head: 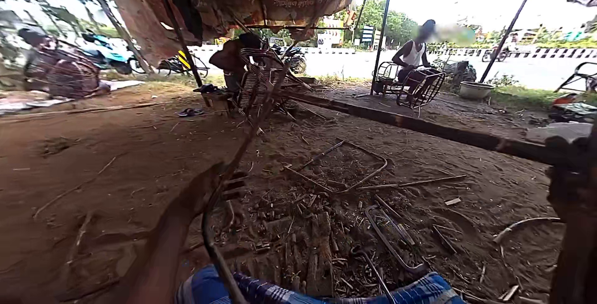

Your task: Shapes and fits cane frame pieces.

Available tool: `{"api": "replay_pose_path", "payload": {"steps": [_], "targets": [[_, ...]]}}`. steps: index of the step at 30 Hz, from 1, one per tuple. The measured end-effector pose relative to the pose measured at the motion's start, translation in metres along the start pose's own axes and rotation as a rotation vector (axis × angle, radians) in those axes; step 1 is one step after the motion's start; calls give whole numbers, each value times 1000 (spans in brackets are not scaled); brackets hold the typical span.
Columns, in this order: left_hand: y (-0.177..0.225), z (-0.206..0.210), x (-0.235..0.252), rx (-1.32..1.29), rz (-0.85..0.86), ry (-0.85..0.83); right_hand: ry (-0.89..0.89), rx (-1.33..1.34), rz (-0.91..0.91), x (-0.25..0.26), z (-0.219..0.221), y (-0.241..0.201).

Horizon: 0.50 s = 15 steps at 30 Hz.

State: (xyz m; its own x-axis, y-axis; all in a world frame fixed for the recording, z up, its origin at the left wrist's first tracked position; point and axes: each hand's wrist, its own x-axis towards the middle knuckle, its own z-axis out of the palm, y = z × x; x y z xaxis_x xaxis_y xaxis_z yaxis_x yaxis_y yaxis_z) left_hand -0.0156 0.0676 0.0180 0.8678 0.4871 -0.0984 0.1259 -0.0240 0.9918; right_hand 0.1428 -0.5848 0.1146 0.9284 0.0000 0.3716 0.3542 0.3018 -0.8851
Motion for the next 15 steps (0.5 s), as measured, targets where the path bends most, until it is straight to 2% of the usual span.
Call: {"api": "replay_pose_path", "payload": {"steps": [2,4,5,8,11,12,13,15], "targets": [[24,1,-34,-30,163,-157,150,60,182,21,-33,71],[31,7,-52,-155,193,-221,173,237,327,32,-49,147],[34,10,-54,-237,174,-221,195,297,397,26,-42,175],[35,24,-57,-281,166,19,233,219,572,-6,-9,219],[4,12,-58,-309,288,33,153,219,570,-35,-14,266],[-10,9,-62,-310,320,21,142,226,518,-45,-22,286],[-22,9,-70,-318,342,54,162,188,464,-54,-26,301],[-44,19,-93,-352,377,227,246,187,358,-67,-23,311]]}}
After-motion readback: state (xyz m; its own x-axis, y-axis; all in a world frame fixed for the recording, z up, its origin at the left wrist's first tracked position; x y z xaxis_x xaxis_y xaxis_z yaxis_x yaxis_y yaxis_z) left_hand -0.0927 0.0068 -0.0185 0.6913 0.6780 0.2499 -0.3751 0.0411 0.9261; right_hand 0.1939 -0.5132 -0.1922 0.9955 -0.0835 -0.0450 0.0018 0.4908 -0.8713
